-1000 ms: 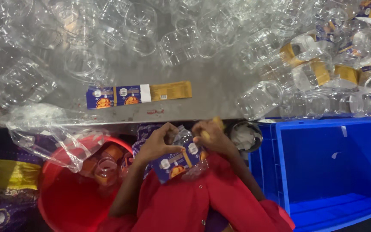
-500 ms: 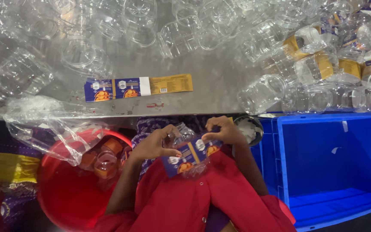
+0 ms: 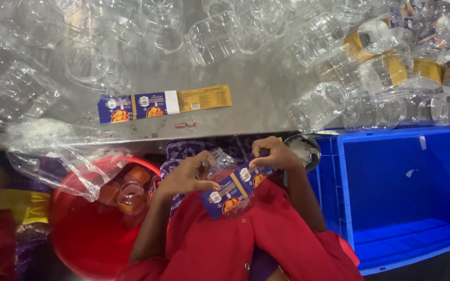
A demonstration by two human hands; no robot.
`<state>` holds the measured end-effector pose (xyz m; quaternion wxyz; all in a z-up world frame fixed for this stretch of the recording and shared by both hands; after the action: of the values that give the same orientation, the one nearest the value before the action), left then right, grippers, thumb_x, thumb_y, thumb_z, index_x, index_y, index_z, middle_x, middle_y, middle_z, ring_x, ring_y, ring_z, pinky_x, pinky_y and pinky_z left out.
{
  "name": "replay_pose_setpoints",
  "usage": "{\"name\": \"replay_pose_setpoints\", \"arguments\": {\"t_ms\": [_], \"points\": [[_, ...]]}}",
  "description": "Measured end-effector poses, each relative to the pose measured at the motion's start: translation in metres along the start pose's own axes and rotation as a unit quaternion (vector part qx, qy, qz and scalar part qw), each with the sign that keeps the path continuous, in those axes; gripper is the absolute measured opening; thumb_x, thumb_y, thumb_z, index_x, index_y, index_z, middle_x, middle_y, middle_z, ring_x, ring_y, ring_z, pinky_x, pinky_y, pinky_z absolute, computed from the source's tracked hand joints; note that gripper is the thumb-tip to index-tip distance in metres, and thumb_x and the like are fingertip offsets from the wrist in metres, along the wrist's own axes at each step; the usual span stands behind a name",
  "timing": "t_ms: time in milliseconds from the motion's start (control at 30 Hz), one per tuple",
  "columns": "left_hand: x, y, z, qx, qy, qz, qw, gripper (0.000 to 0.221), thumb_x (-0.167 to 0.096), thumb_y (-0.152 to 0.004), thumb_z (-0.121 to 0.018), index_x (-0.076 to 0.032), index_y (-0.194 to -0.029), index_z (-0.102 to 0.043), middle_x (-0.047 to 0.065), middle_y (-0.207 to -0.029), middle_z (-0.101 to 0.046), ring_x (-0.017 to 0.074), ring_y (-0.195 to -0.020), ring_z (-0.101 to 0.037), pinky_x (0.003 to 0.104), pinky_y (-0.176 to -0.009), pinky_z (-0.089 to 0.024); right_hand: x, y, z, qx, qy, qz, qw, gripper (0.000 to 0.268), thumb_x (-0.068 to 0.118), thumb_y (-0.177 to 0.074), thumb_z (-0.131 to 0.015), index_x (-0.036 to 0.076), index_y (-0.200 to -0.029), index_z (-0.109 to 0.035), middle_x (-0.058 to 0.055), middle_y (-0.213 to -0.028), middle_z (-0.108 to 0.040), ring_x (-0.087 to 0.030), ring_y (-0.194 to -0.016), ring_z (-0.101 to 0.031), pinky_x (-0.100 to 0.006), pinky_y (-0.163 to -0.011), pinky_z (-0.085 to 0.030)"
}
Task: The person peels individual labels from a long backing strip and applies them to clear plastic jars by hand, then places the labelled jars into a red bucket. They handle the jars one at a time and smooth the labels down to secure them.
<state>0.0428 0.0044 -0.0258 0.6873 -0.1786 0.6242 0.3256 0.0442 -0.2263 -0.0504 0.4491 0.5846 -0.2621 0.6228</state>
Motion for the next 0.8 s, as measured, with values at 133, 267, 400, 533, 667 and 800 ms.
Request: {"name": "replay_pose_setpoints", "arguments": {"t_ms": [133,267,400,533,667,800], "points": [[-0.009,0.001,-0.001,-0.004,-0.025,-0.017,1.0,0.055,-0.031,-0.07,-0.092,-0.009,-0.111,-0.06,0.003,-0.068,-0.064,0.013,-0.063,-0.062,0.029,-0.058,-0.047,-0.005,0.0,0.01,-0.039,-0.008,-0.013,0.999,0.032,0.017,-0.075,-0.09,0.007,-0.07,-0.06,0.005,-0.068,-0.062,-0.002,-0.065,-0.052,-0.022,-0.056,-0.041],[-0.009,0.002,-0.003,0.005,-0.011,0.021,1.0,0.059,-0.031,-0.069,-0.093,-0.011,-0.113,-0.06,0.003,-0.068,-0.065,0.0146,-0.063,-0.063,0.032,-0.058,-0.047,-0.014,0.0,0.012,-0.037,-0.027,-0.026,0.999,0.032,0.021,-0.077,-0.089,0.007,-0.071,-0.06,0.006,-0.068,-0.064,-0.001,-0.064,-0.053,-0.022,-0.054,-0.04],[-0.018,0.003,-0.005,0.034,-0.008,0.0,0.999,0.068,-0.027,-0.061,-0.096,-0.01,-0.115,-0.058,0.004,-0.072,-0.064,0.015,-0.068,-0.063,0.032,-0.061,-0.049,-0.033,-0.005,0.004,-0.028,0.087,-0.027,0.995,0.034,0.027,-0.077,-0.089,0.008,-0.07,-0.062,0.005,-0.064,-0.061,-0.003,-0.061,-0.052,-0.023,-0.053,-0.039],[-0.008,0.003,-0.005,0.047,-0.036,0.015,0.998,0.073,-0.026,-0.056,-0.099,-0.011,-0.115,-0.057,0.004,-0.076,-0.065,0.0147,-0.071,-0.063,0.032,-0.063,-0.049,-0.053,-0.02,-0.025,0.005,0.012,-0.017,1.0,0.034,0.03,-0.081,-0.087,0.007,-0.078,-0.062,0.003,-0.074,-0.062,-0.004,-0.07,-0.056,-0.022,-0.06,-0.044],[0.001,-0.001,0.008,-0.033,0.189,-0.079,0.978,0.069,-0.012,-0.059,-0.097,-0.007,-0.118,-0.059,0.003,-0.101,-0.063,0.0148,-0.088,-0.062,0.031,-0.074,-0.053,-0.047,-0.026,-0.053,-0.032,-0.287,-0.023,0.957,0.034,0.034,-0.088,-0.082,0.006,-0.096,-0.063,0.0,-0.092,-0.062,-0.008,-0.084,-0.058,-0.025,-0.072,-0.048],[0.041,-0.029,0.012,-0.151,0.504,-0.088,0.846,0.05,-0.005,-0.075,-0.084,0.0,-0.117,-0.057,0.007,-0.105,-0.068,0.0168,-0.092,-0.069,0.033,-0.084,-0.06,-0.019,-0.033,-0.058,-0.151,-0.415,0.018,0.897,0.03,0.03,-0.091,-0.078,0.008,-0.106,-0.063,-0.004,-0.105,-0.06,-0.017,-0.097,-0.056,-0.031,-0.084,-0.046]]}}
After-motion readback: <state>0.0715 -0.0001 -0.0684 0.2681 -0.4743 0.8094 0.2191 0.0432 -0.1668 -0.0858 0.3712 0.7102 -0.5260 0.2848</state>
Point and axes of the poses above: each hand's wrist, its own y-axis away from the middle knuckle, its own z-axis out of the back of the hand, x = y × z, the point moved 9 cm from there along -y, towards the middle knuckle
